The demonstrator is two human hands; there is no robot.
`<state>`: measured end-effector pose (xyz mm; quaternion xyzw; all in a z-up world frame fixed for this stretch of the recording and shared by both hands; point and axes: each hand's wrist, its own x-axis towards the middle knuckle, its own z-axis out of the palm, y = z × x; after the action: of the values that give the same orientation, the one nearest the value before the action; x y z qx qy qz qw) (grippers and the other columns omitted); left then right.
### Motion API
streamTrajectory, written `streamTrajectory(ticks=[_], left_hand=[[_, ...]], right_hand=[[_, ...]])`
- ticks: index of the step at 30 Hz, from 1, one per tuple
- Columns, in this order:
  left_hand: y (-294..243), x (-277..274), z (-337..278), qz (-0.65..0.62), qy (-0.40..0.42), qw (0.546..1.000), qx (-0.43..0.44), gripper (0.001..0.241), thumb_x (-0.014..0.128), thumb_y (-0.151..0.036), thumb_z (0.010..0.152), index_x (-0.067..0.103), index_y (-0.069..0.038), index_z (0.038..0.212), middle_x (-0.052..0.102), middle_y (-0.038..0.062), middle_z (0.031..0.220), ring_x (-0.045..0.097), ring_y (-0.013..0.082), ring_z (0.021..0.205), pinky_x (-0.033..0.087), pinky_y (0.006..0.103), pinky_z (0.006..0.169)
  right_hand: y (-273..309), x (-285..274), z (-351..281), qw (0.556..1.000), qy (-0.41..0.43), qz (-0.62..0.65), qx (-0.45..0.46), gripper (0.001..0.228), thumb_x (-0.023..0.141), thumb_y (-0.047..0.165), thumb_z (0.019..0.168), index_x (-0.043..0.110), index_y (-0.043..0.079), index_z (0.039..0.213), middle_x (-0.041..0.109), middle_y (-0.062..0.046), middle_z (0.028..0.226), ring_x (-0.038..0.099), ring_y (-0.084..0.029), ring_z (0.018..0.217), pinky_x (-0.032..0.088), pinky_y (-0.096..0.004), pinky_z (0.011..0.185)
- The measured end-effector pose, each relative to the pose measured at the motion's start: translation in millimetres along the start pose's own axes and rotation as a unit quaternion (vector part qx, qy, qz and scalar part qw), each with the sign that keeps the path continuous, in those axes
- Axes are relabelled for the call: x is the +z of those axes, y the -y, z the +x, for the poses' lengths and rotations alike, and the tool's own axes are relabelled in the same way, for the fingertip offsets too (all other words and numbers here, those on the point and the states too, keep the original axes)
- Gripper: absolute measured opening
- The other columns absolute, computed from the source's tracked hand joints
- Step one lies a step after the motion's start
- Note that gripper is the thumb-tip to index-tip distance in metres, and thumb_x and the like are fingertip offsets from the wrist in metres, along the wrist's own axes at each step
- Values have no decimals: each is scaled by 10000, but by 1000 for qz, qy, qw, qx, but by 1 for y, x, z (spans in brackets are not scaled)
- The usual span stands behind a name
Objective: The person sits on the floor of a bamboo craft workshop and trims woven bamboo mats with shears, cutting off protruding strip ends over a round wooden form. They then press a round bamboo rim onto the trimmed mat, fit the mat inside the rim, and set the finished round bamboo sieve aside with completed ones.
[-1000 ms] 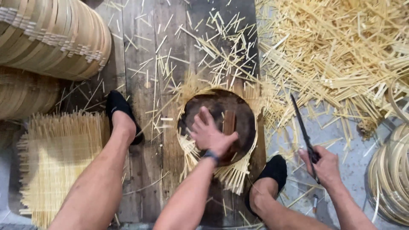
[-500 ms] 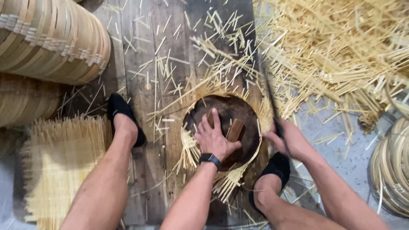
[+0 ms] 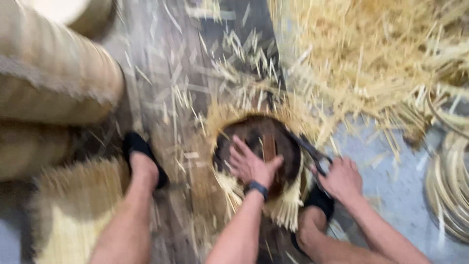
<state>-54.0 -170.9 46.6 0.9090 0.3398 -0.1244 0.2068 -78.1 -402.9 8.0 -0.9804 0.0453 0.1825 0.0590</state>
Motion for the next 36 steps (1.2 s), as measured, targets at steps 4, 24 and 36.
streamTrajectory(ticks=[4, 24, 36], left_hand=[[-10, -15, 6, 11, 17, 1000, -12, 1559, 964, -619, 492, -14, -137, 1606, 245, 202, 1587, 308, 417, 1408, 312, 627, 1074], [3, -1, 10, 111, 57, 992, 32, 1588, 921, -699, 535, -64, -40, 1592, 197, 292, 1579, 300, 454, 1410, 312, 644, 1078], [20, -1, 4, 120, 70, 978, 155, 1607, 959, -636, 507, -77, -54, 1589, 196, 303, 1561, 292, 486, 1379, 286, 678, 1069]], right_hand=[[-16, 3, -14, 998, 39, 23, 48, 749, 616, 747, 784, 732, 29, 959, 653, -189, 1082, 628, -368, 1120, 536, -467, 984], [7, 13, 107, 981, -104, -96, -130, 447, 740, 493, 719, 727, 66, 850, 687, -122, 879, 661, -266, 871, 587, -407, 780], [-1, 29, 108, 965, -110, -177, -161, 393, 670, 501, 797, 696, 113, 854, 632, -60, 836, 609, -189, 805, 574, -347, 734]])
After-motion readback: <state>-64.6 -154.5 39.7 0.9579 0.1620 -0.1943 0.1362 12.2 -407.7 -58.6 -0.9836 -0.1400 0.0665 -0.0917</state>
